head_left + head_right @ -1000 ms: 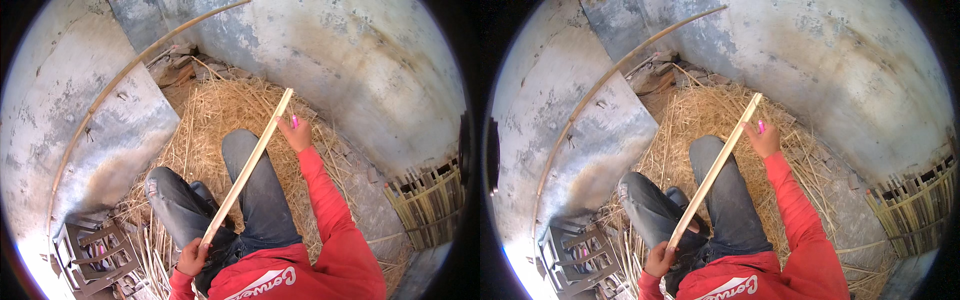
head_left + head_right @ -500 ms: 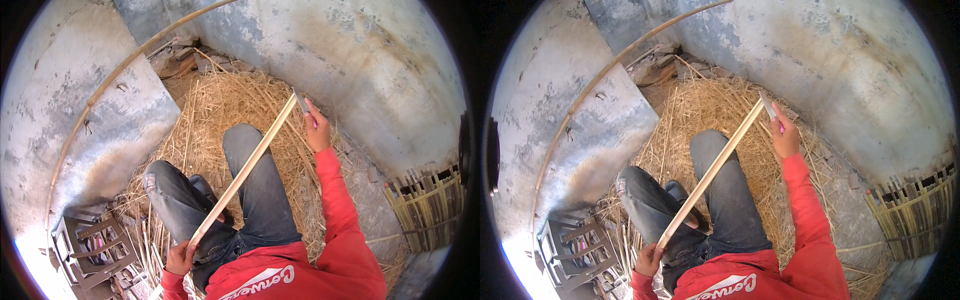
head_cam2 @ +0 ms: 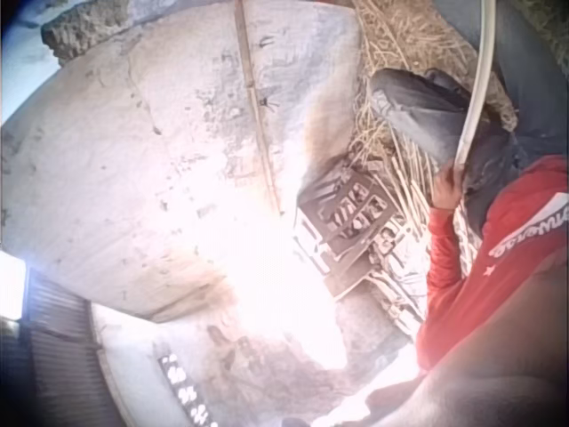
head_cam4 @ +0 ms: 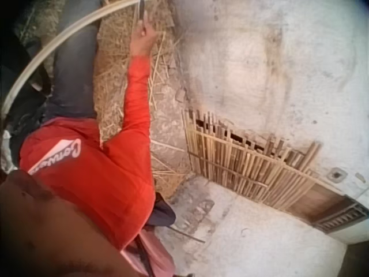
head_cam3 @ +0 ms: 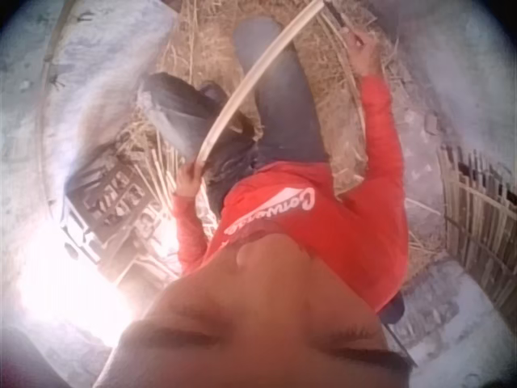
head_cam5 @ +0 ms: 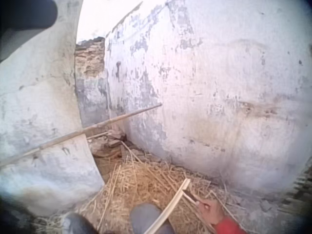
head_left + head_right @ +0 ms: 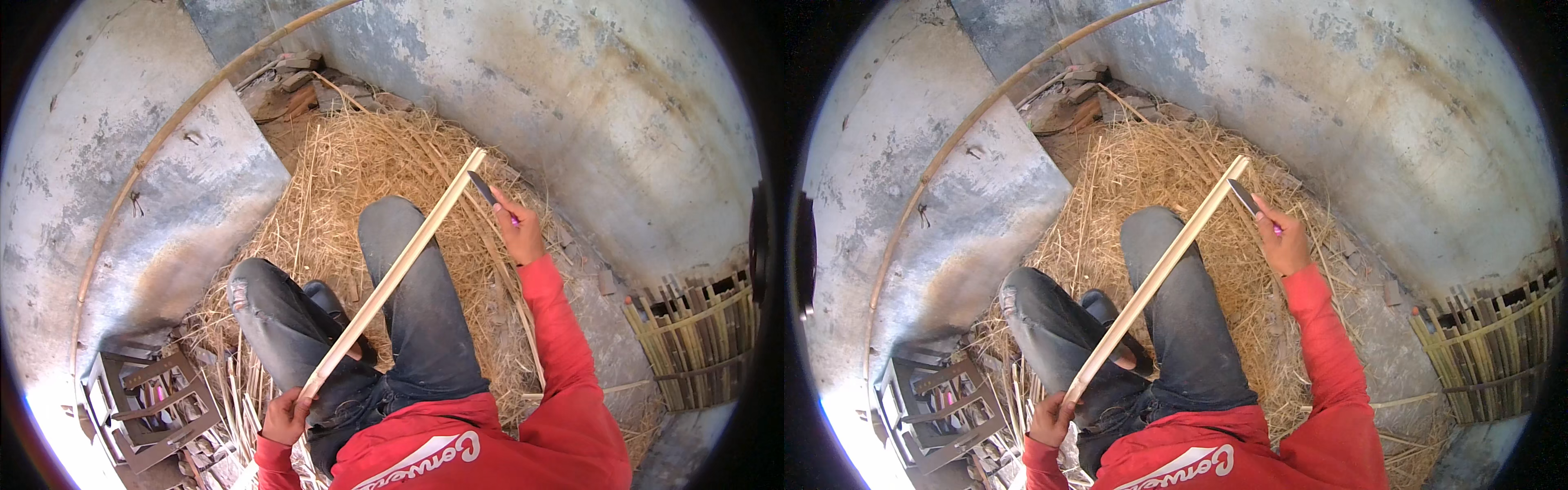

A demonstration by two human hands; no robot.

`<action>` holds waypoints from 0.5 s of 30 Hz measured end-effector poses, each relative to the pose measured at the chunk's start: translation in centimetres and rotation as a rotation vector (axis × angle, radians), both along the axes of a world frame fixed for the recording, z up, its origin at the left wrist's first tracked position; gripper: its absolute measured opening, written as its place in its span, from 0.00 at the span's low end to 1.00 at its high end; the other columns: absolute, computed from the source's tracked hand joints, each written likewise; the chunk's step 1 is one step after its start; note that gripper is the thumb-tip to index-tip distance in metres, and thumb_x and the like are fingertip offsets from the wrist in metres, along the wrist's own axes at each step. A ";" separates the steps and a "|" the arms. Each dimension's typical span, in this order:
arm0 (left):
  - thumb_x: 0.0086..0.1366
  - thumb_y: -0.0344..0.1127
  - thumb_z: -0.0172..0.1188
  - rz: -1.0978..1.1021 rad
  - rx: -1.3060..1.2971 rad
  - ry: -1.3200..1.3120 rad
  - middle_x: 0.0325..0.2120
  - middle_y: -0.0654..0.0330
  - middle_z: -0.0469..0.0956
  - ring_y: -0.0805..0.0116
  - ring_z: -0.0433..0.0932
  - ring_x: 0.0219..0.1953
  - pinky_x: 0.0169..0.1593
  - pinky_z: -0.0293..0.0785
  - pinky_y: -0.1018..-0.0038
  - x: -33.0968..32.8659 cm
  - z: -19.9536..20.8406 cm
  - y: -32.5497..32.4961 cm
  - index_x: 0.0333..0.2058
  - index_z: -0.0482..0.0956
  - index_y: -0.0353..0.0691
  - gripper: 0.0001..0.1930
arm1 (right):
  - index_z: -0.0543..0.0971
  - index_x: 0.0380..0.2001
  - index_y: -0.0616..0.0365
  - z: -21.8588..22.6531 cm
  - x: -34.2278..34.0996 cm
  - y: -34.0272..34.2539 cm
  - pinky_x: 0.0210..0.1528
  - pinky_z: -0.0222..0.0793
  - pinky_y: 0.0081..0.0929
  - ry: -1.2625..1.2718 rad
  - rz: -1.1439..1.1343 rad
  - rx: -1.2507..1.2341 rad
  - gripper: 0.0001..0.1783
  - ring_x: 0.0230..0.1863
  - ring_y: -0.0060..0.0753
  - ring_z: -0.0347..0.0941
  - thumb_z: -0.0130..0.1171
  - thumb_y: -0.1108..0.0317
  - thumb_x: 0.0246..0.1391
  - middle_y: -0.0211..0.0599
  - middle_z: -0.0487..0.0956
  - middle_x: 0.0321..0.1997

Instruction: The person uses a small knife to shave and smooth a thin bamboo strip while sitting on a pile of straw.

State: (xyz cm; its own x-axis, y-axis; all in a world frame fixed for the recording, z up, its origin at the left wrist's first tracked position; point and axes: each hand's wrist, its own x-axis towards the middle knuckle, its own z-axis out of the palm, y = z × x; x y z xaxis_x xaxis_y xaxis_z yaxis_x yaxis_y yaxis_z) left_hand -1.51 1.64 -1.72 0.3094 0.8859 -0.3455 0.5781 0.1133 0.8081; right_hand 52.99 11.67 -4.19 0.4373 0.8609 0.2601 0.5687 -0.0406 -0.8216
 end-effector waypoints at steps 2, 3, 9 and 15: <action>0.77 0.39 0.58 0.003 -0.004 -0.014 0.20 0.64 0.74 0.76 0.72 0.23 0.29 0.68 0.74 -0.1 -0.3 0.0 0.43 0.86 0.34 0.14 | 0.82 0.64 0.47 0.1 1.5 0.7 0.44 0.74 0.24 -0.041 -0.064 -0.015 0.20 0.36 0.18 0.76 0.61 0.67 0.70 0.46 0.89 0.48; 0.77 0.39 0.58 0.003 -0.025 -0.012 0.20 0.64 0.74 0.76 0.72 0.23 0.30 0.68 0.74 0.0 -0.1 0.1 0.43 0.86 0.34 0.14 | 0.82 0.64 0.47 0.0 2.2 1.0 0.44 0.74 0.24 -0.062 -0.097 -0.019 0.20 0.36 0.18 0.76 0.61 0.67 0.70 0.48 0.89 0.49; 0.77 0.38 0.58 -0.021 -0.030 0.004 0.20 0.65 0.75 0.77 0.72 0.23 0.29 0.68 0.74 -0.2 0.0 0.5 0.43 0.86 0.34 0.13 | 0.81 0.64 0.49 -1.3 2.1 0.5 0.47 0.76 0.25 -0.095 -0.006 0.156 0.21 0.41 0.21 0.80 0.61 0.67 0.70 0.55 0.86 0.55; 0.77 0.40 0.59 0.014 -0.098 -0.020 0.20 0.65 0.75 0.77 0.71 0.22 0.28 0.66 0.75 0.2 0.6 0.7 0.42 0.86 0.34 0.14 | 0.81 0.64 0.49 -0.2 0.1 -1.1 0.48 0.76 0.24 -0.043 0.103 -0.072 0.20 0.44 0.20 0.82 0.59 0.67 0.71 0.51 0.86 0.58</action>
State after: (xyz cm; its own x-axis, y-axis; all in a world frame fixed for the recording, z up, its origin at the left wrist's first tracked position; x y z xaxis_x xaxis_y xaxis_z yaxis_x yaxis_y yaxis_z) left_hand -1.34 2.36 -1.16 0.3047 0.8527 -0.4245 0.5600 0.2001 0.8040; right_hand 53.05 10.53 -4.36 0.3354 0.9177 0.2130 0.6079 -0.0381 -0.7931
